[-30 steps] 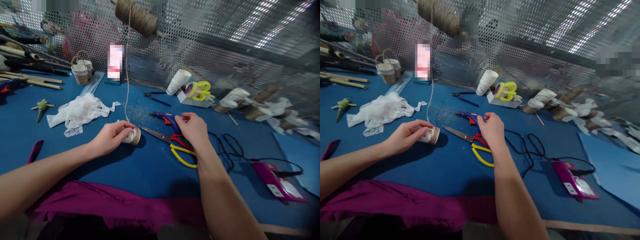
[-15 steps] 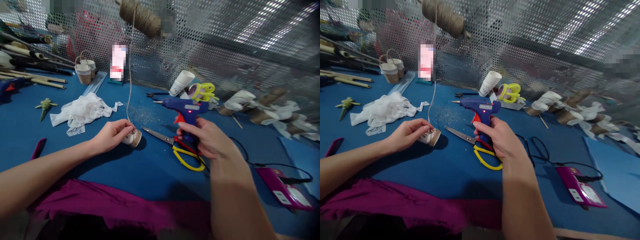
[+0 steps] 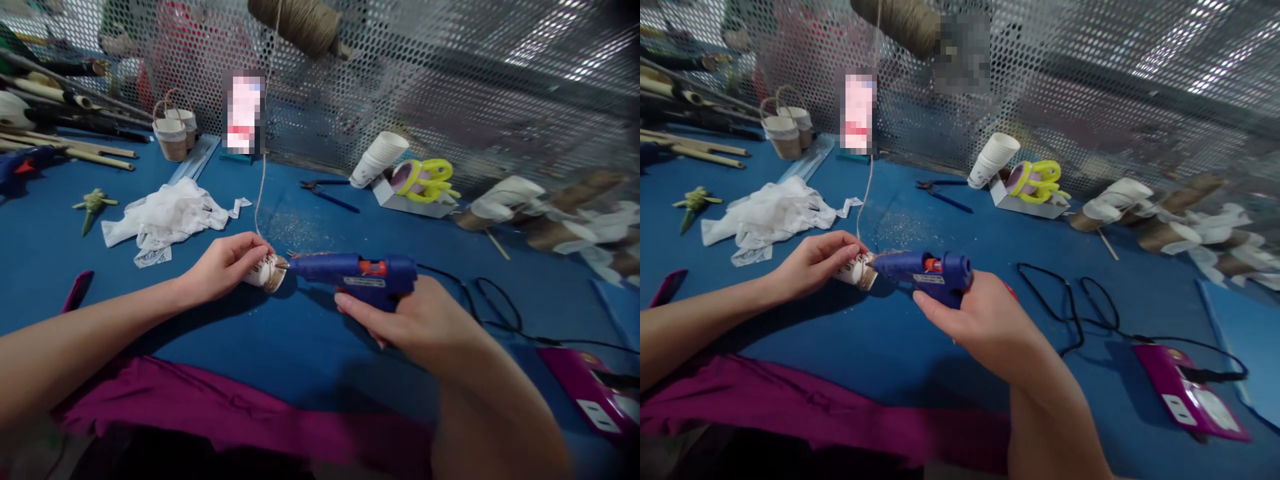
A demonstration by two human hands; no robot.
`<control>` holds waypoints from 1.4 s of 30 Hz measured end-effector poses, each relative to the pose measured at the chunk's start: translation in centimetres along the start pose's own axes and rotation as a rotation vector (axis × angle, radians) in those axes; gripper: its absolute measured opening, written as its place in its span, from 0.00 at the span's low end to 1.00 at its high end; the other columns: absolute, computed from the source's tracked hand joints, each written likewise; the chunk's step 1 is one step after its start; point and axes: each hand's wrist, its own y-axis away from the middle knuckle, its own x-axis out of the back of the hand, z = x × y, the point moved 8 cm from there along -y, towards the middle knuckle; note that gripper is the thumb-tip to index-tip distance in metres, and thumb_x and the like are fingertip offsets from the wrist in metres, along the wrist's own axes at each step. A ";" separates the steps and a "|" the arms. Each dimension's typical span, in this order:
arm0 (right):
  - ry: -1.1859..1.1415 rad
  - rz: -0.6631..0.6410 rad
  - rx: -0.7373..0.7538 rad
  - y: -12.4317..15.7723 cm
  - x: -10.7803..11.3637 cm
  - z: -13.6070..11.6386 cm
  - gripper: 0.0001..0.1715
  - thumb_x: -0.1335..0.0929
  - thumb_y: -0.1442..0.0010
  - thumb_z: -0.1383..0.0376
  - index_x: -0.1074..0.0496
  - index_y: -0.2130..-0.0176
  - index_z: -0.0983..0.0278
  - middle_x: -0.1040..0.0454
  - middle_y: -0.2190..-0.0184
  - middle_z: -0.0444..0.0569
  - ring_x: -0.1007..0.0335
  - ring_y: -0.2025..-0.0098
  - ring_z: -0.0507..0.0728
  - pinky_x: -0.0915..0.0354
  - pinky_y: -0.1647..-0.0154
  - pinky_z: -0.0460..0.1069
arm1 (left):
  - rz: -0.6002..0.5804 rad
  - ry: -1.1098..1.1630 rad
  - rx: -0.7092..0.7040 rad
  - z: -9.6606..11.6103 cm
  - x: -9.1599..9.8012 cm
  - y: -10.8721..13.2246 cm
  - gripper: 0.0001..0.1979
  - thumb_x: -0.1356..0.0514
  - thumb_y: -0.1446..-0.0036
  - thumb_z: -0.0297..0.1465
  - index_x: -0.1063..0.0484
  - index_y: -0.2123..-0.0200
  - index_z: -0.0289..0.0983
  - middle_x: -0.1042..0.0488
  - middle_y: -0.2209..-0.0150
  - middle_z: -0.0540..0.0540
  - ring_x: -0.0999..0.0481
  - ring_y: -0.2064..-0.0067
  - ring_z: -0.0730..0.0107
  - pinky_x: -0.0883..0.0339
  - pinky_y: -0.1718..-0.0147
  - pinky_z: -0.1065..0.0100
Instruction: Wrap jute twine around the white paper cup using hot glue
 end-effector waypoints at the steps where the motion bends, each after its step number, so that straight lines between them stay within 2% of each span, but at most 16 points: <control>1: 0.024 0.017 0.012 0.0 0.0 -0.2 0.20 0.33 0.51 0.54 0.39 0.85 0.60 0.41 0.93 0.39 0.46 0.88 0.49 0.48 0.86 0.46 | 0.002 0.007 0.001 0.0 0.0 0.0 0.10 0.49 0.41 0.32 0.32 0.67 0.32 0.28 0.71 0.48 0.32 0.73 0.77 0.40 0.74 0.76; 8: 0.056 0.033 0.021 -0.3 -0.4 -0.5 0.15 0.34 0.50 0.55 0.36 0.80 0.61 0.39 0.90 0.40 0.44 0.86 0.50 0.46 0.85 0.47 | 0.003 -0.001 0.005 -0.2 0.0 -0.1 0.11 0.48 0.41 0.33 0.32 0.66 0.31 0.27 0.69 0.46 0.31 0.70 0.76 0.39 0.72 0.74; 15: -0.003 0.043 0.021 0.2 -0.4 -1.4 0.16 0.34 0.52 0.58 0.40 0.84 0.61 0.45 0.91 0.39 0.51 0.87 0.49 0.50 0.86 0.48 | 0.015 -0.044 0.011 -0.3 0.0 0.0 0.12 0.49 0.41 0.34 0.31 0.66 0.32 0.26 0.68 0.44 0.30 0.70 0.74 0.38 0.72 0.73; 26: 0.056 0.086 0.028 0.2 -0.3 -1.4 0.16 0.34 0.52 0.59 0.41 0.84 0.61 0.45 0.90 0.40 0.52 0.87 0.49 0.50 0.86 0.49 | 0.044 -0.129 0.008 0.0 0.3 -0.1 0.12 0.50 0.41 0.33 0.31 0.67 0.32 0.26 0.69 0.45 0.32 0.71 0.75 0.39 0.74 0.74; 30: 0.052 0.079 0.041 0.3 -0.3 -1.6 0.16 0.34 0.52 0.59 0.41 0.84 0.60 0.42 0.89 0.42 0.49 0.85 0.50 0.47 0.85 0.49 | 0.049 -0.126 0.010 0.0 0.2 0.0 0.12 0.49 0.41 0.33 0.31 0.67 0.32 0.26 0.70 0.46 0.31 0.72 0.75 0.39 0.74 0.74; 36: 0.039 0.029 0.088 0.3 -0.5 -2.4 0.09 0.36 0.51 0.61 0.32 0.78 0.60 0.39 0.86 0.44 0.40 0.81 0.54 0.39 0.80 0.49 | 0.046 -0.079 0.027 -0.1 0.2 0.0 0.11 0.49 0.41 0.33 0.31 0.67 0.32 0.27 0.71 0.46 0.32 0.73 0.76 0.40 0.75 0.74; 42: 0.074 0.093 0.030 0.3 -0.3 -1.5 0.16 0.35 0.52 0.57 0.42 0.83 0.60 0.41 0.87 0.43 0.49 0.85 0.50 0.48 0.85 0.49 | 0.038 -0.122 0.018 0.0 0.2 0.0 0.13 0.50 0.40 0.34 0.31 0.66 0.32 0.27 0.69 0.45 0.31 0.70 0.74 0.39 0.72 0.73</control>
